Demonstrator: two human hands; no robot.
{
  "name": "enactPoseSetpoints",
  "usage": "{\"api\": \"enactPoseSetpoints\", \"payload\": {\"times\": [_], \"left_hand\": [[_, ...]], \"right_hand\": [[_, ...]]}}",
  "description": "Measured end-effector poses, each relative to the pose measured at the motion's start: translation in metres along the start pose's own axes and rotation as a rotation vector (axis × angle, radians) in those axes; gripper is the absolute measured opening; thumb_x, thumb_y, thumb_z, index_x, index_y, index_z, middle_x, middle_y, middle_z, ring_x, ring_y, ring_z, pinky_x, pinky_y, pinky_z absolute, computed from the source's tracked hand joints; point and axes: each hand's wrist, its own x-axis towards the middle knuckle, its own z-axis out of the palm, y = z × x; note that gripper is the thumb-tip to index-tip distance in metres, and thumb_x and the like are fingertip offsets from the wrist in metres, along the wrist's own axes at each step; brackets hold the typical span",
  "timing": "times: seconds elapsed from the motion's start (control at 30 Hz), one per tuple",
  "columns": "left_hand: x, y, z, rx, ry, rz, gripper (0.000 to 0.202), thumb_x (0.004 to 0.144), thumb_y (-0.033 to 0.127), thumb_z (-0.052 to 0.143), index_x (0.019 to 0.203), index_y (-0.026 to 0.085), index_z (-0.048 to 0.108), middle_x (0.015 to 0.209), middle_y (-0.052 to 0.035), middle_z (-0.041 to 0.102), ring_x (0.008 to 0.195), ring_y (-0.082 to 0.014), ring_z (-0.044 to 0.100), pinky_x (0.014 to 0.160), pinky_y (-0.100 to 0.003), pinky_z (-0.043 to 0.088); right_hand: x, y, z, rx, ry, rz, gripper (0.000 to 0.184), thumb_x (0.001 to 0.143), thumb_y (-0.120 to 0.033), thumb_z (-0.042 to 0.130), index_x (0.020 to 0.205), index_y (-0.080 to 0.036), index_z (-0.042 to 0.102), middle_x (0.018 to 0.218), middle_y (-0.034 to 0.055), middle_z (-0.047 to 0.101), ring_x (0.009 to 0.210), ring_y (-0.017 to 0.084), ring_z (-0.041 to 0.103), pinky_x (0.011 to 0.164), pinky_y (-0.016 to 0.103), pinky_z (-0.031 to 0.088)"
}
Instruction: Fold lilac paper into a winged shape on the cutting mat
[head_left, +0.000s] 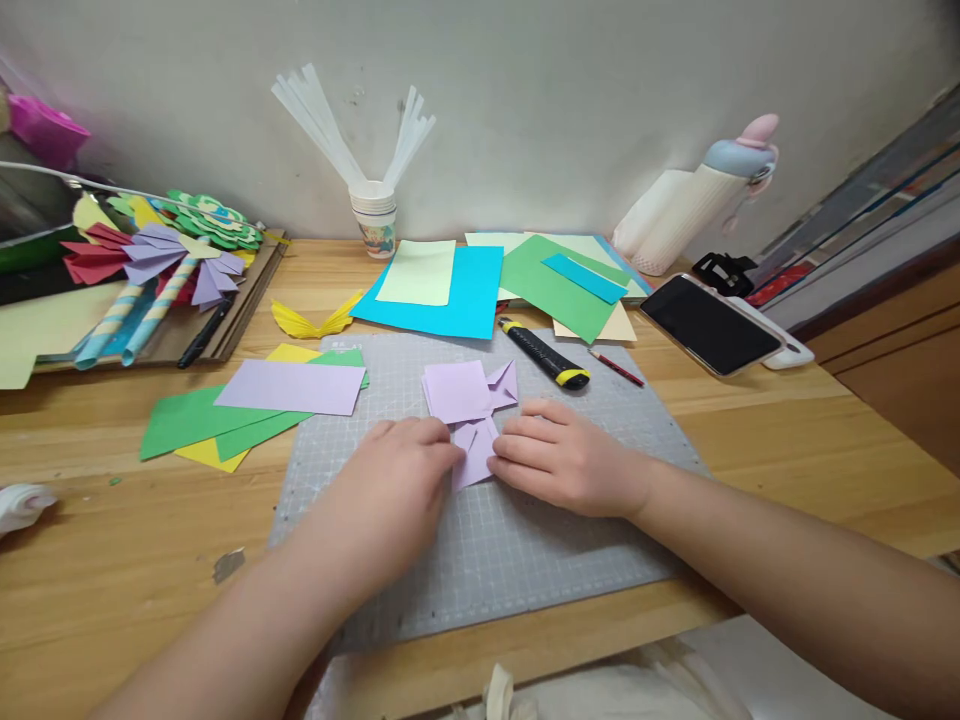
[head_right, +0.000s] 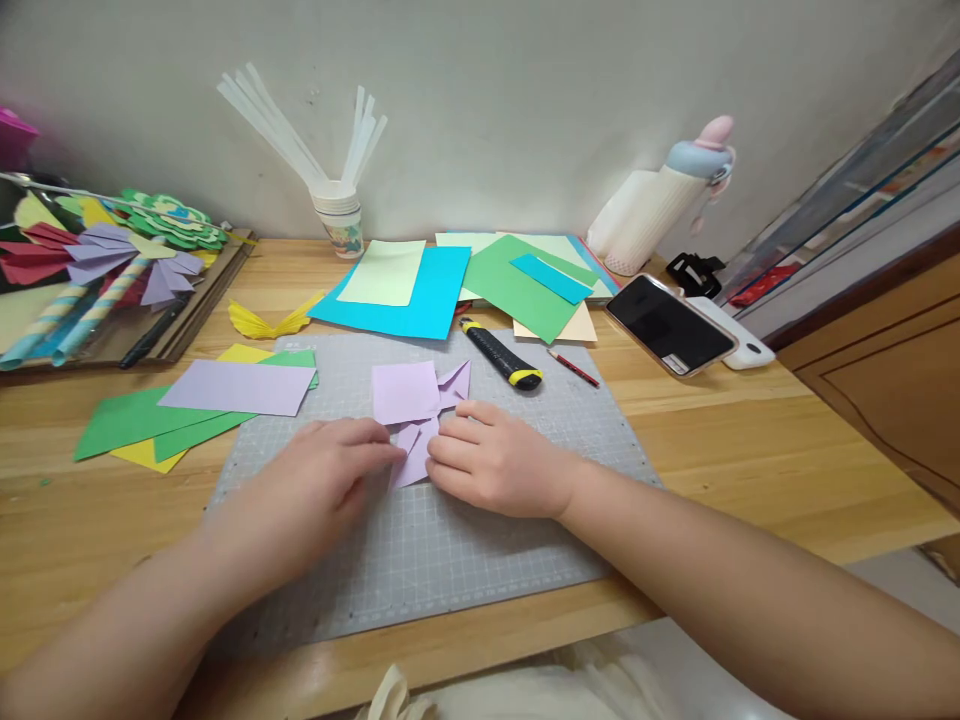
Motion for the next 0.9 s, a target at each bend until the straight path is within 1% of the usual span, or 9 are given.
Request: {"api": "enactPoseSetpoints", "payload": {"times": [0.07, 0.17, 0.23, 0.27, 0.37, 0.53, 0.67, 0.77, 0.9], "left_hand": [[-0.005, 0.009, 0.002, 0.077, -0.034, 0.067, 0.047, 0.082, 0.002, 0.038, 0.114, 0.019, 0.067, 0.118, -0.0088, 0.066, 0.108, -0.0274, 0.059, 0.093, -0.047, 0.043], [-0.01, 0.017, 0.004, 0.098, -0.1, 0.109, 0.047, 0.082, 0.003, 0.04, 0.119, 0.017, 0.064, 0.125, -0.0078, 0.065, 0.112, -0.0259, 0.059, 0.095, -0.046, 0.043], [-0.015, 0.016, 0.006, 0.105, -0.107, 0.121, 0.048, 0.081, 0.004, 0.042, 0.121, 0.018, 0.063, 0.13, -0.0067, 0.063, 0.113, -0.0239, 0.06, 0.097, -0.044, 0.042], [-0.017, 0.015, 0.007, 0.112, -0.081, 0.139, 0.051, 0.079, 0.003, 0.042, 0.124, 0.018, 0.061, 0.133, -0.006, 0.062, 0.114, -0.0233, 0.06, 0.098, -0.044, 0.042], [-0.028, 0.009, 0.009, 0.127, -0.073, 0.172, 0.063, 0.073, 0.005, 0.046, 0.134, 0.017, 0.054, 0.144, -0.0057, 0.053, 0.122, -0.0234, 0.057, 0.102, -0.044, 0.039], [-0.038, 0.006, 0.016, 0.165, 0.019, 0.225, 0.055, 0.076, 0.006, 0.045, 0.128, 0.019, 0.06, 0.141, -0.0043, 0.056, 0.123, -0.0198, 0.057, 0.106, -0.04, 0.036], [-0.034, 0.007, 0.021, 0.184, 0.096, 0.227, 0.047, 0.077, 0.006, 0.044, 0.115, 0.021, 0.067, 0.137, -0.0014, 0.06, 0.123, -0.0167, 0.056, 0.107, -0.036, 0.036], [-0.033, 0.006, 0.028, 0.217, 0.12, 0.259, 0.049, 0.073, 0.005, 0.043, 0.113, 0.02, 0.067, 0.138, -0.0022, 0.059, 0.124, -0.0177, 0.055, 0.104, -0.037, 0.038], [-0.035, 0.004, 0.036, 0.237, 0.184, 0.306, 0.05, 0.074, 0.006, 0.04, 0.115, 0.019, 0.065, 0.138, -0.003, 0.06, 0.12, -0.0187, 0.057, 0.101, -0.039, 0.038]], "right_hand": [[-0.006, 0.002, -0.004, 0.058, -0.009, -0.007, 0.015, 0.095, -0.012, 0.051, 0.093, -0.015, 0.066, 0.091, 0.0055, 0.071, 0.087, 0.019, 0.06, 0.081, 0.036, 0.046], [-0.013, 0.005, -0.004, 0.19, -0.022, 0.009, 0.014, 0.094, -0.011, 0.052, 0.096, -0.013, 0.066, 0.096, 0.0078, 0.071, 0.088, 0.021, 0.06, 0.081, 0.037, 0.048], [-0.015, 0.006, -0.001, 0.294, 0.003, 0.078, 0.015, 0.095, -0.012, 0.052, 0.1, -0.013, 0.065, 0.095, 0.0086, 0.072, 0.088, 0.021, 0.06, 0.08, 0.037, 0.05], [-0.016, 0.007, 0.002, 0.355, 0.02, 0.125, 0.014, 0.095, -0.012, 0.052, 0.101, -0.013, 0.065, 0.094, 0.0086, 0.071, 0.089, 0.02, 0.061, 0.079, 0.036, 0.05], [-0.018, 0.008, 0.007, 0.533, 0.039, 0.24, 0.01, 0.094, -0.015, 0.056, 0.095, -0.015, 0.066, 0.094, 0.0085, 0.07, 0.09, 0.019, 0.062, 0.08, 0.034, 0.05], [-0.016, 0.012, 0.006, 0.744, -0.044, 0.326, 0.009, 0.091, -0.014, 0.06, 0.092, -0.015, 0.069, 0.097, 0.0083, 0.068, 0.093, 0.018, 0.062, 0.084, 0.033, 0.048], [-0.01, 0.013, 0.003, 0.911, -0.105, 0.512, 0.008, 0.088, -0.012, 0.063, 0.086, -0.017, 0.069, 0.094, 0.0052, 0.066, 0.089, 0.016, 0.062, 0.082, 0.03, 0.049], [-0.005, 0.012, 0.002, 0.965, -0.12, 0.642, 0.008, 0.087, -0.013, 0.065, 0.082, -0.018, 0.068, 0.094, 0.0034, 0.063, 0.088, 0.015, 0.062, 0.079, 0.028, 0.049], [-0.001, 0.008, 0.002, 0.957, -0.124, 0.72, 0.011, 0.088, -0.014, 0.062, 0.078, -0.018, 0.063, 0.096, 0.0036, 0.06, 0.09, 0.016, 0.059, 0.081, 0.031, 0.048]]}}
